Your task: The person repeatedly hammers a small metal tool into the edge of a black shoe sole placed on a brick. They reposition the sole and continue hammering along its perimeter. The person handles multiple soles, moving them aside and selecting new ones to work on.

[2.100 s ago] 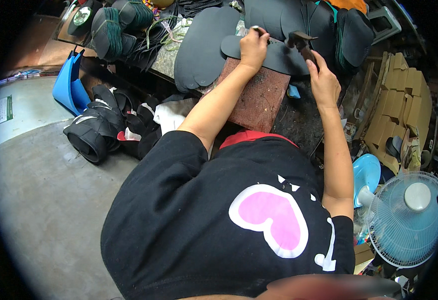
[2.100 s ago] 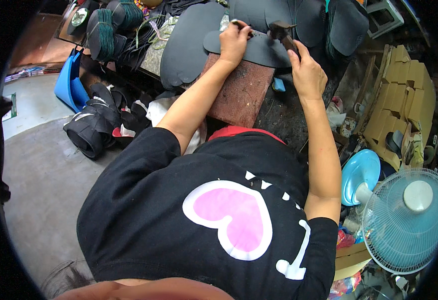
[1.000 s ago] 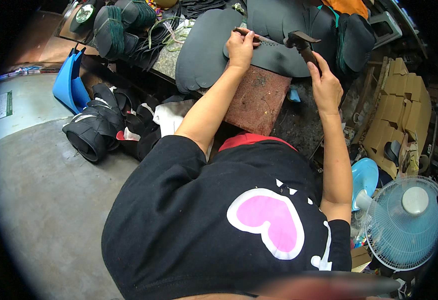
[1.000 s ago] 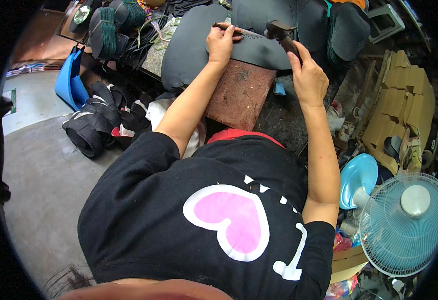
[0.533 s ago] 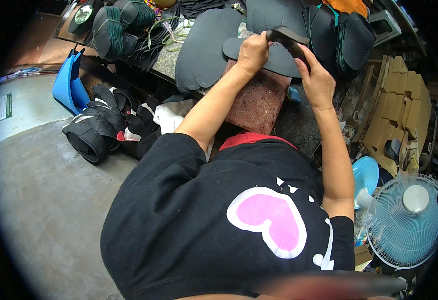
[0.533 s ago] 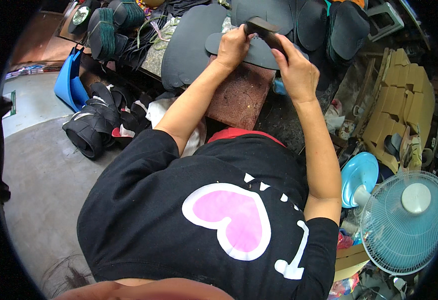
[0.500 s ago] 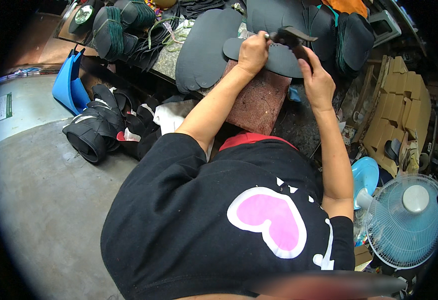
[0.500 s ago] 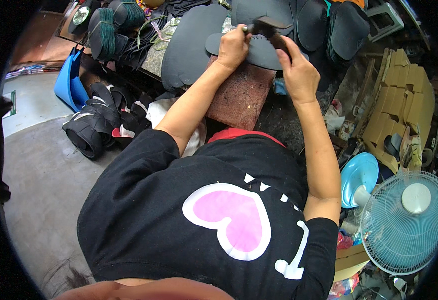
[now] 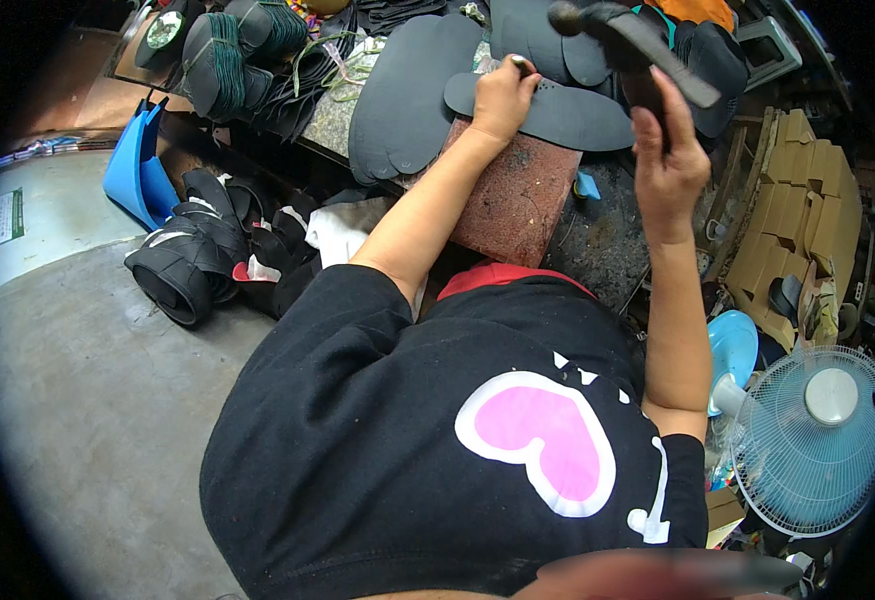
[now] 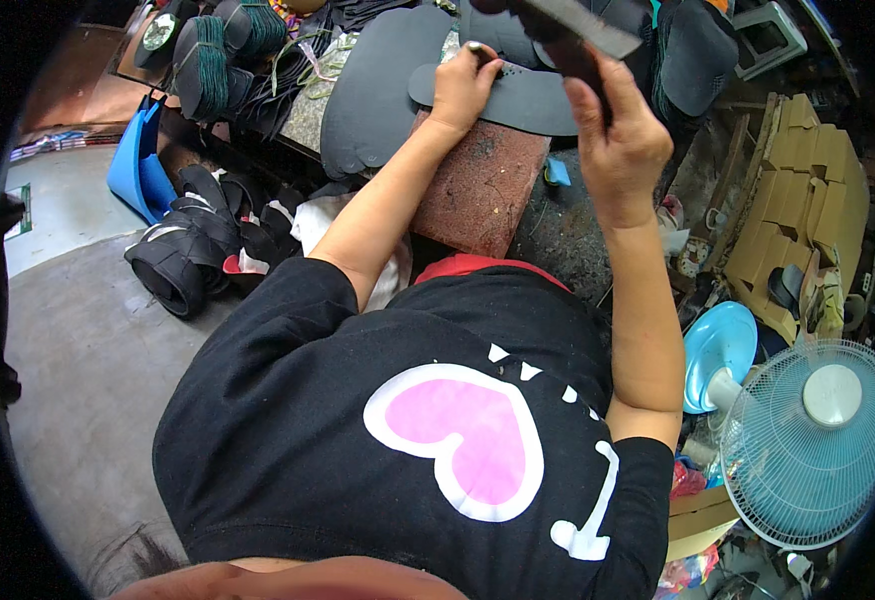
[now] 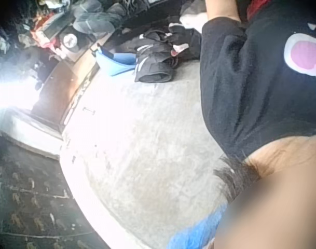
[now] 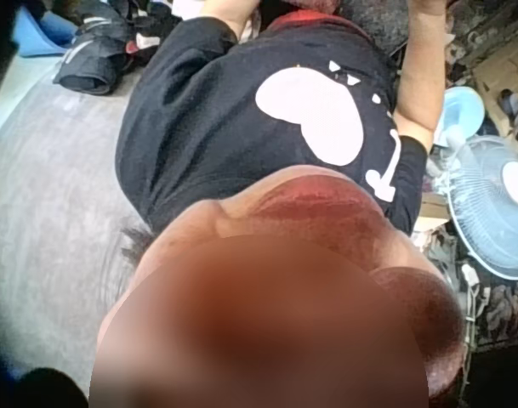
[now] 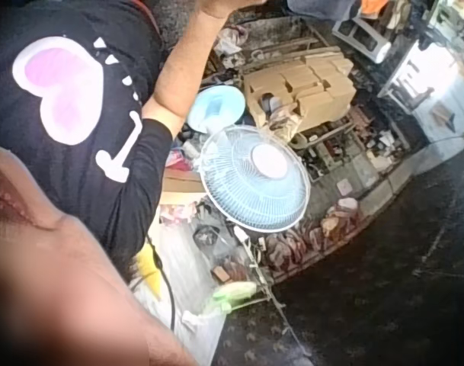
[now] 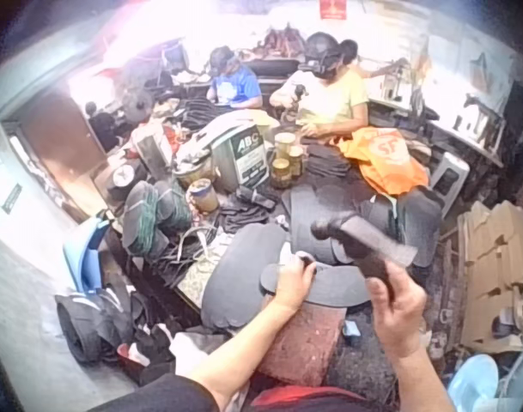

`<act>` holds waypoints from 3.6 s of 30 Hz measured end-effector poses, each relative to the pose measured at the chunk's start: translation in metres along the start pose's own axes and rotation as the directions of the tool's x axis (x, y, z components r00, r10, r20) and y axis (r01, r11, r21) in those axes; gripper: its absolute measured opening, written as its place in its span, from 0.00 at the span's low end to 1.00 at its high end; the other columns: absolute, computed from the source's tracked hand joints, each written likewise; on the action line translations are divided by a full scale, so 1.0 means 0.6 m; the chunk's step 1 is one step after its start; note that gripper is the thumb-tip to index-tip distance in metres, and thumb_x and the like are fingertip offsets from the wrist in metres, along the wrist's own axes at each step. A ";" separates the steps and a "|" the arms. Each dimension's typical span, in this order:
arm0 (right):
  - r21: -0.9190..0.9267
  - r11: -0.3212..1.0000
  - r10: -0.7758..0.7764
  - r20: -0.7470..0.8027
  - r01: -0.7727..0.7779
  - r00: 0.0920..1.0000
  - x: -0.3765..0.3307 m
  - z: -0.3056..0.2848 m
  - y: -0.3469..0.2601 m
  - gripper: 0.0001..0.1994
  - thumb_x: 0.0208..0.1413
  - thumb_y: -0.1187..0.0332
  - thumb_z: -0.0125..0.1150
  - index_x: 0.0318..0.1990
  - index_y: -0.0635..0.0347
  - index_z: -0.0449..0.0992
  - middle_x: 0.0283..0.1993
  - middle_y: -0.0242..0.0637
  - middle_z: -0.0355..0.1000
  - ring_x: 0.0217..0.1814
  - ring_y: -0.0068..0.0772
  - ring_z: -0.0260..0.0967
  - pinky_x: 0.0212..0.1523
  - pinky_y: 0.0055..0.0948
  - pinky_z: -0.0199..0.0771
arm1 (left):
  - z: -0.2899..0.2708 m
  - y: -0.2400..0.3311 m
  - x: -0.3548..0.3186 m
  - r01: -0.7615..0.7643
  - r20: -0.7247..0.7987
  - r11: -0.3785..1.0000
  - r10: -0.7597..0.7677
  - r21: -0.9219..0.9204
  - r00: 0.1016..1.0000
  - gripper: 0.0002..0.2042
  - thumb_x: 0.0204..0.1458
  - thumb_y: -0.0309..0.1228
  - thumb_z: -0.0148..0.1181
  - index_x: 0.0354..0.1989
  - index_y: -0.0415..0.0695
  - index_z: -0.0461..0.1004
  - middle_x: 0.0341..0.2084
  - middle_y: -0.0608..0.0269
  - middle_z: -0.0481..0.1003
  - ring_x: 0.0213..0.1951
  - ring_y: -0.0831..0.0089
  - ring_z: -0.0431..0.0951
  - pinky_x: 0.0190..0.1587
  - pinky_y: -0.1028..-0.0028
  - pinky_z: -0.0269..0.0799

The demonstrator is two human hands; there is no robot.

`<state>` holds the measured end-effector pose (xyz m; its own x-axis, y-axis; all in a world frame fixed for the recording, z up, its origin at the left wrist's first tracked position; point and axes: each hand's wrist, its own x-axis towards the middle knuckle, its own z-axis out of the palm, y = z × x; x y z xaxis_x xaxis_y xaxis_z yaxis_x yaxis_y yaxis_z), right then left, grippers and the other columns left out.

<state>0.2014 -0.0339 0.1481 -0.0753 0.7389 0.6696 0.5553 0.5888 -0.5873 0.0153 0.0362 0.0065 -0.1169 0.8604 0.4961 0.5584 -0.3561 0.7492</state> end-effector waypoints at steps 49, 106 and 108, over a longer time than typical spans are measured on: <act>0.148 0.987 0.055 0.058 -0.063 0.997 0.021 -0.012 -0.045 0.18 0.61 0.59 0.59 0.57 0.50 0.74 0.40 0.34 0.78 0.37 0.22 0.75 0.36 0.21 0.73 | -0.017 -0.012 -0.001 0.381 0.078 0.798 -0.392 -0.468 0.917 0.06 0.55 0.23 0.61 0.36 0.34 0.72 0.29 0.58 0.80 0.30 0.77 0.81 0.34 0.79 0.79; -0.335 0.941 0.169 0.562 0.036 0.810 -0.142 0.053 -0.012 0.16 0.46 0.56 0.67 0.46 0.37 0.79 0.32 0.30 0.69 0.37 0.34 0.71 0.37 0.35 0.73 | -0.047 -0.019 0.015 0.424 0.201 0.488 -0.444 -0.763 0.873 0.03 0.60 0.23 0.52 0.39 0.37 0.66 0.34 0.54 0.77 0.36 0.70 0.79 0.38 0.75 0.80; -0.321 0.946 0.170 0.624 0.052 0.762 -0.132 0.055 -0.007 0.15 0.46 0.56 0.67 0.44 0.38 0.79 0.32 0.30 0.69 0.38 0.34 0.70 0.39 0.35 0.74 | -0.056 -0.017 0.018 0.336 0.028 0.706 -0.410 -0.624 0.912 0.04 0.57 0.25 0.57 0.36 0.38 0.69 0.29 0.58 0.77 0.33 0.71 0.80 0.36 0.73 0.78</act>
<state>0.1779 -0.0839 0.0825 -0.4800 0.8681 0.1269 0.7870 0.4899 -0.3750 -0.0193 0.0366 0.0191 -0.3126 0.9405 0.1334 -0.1578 -0.1899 0.9690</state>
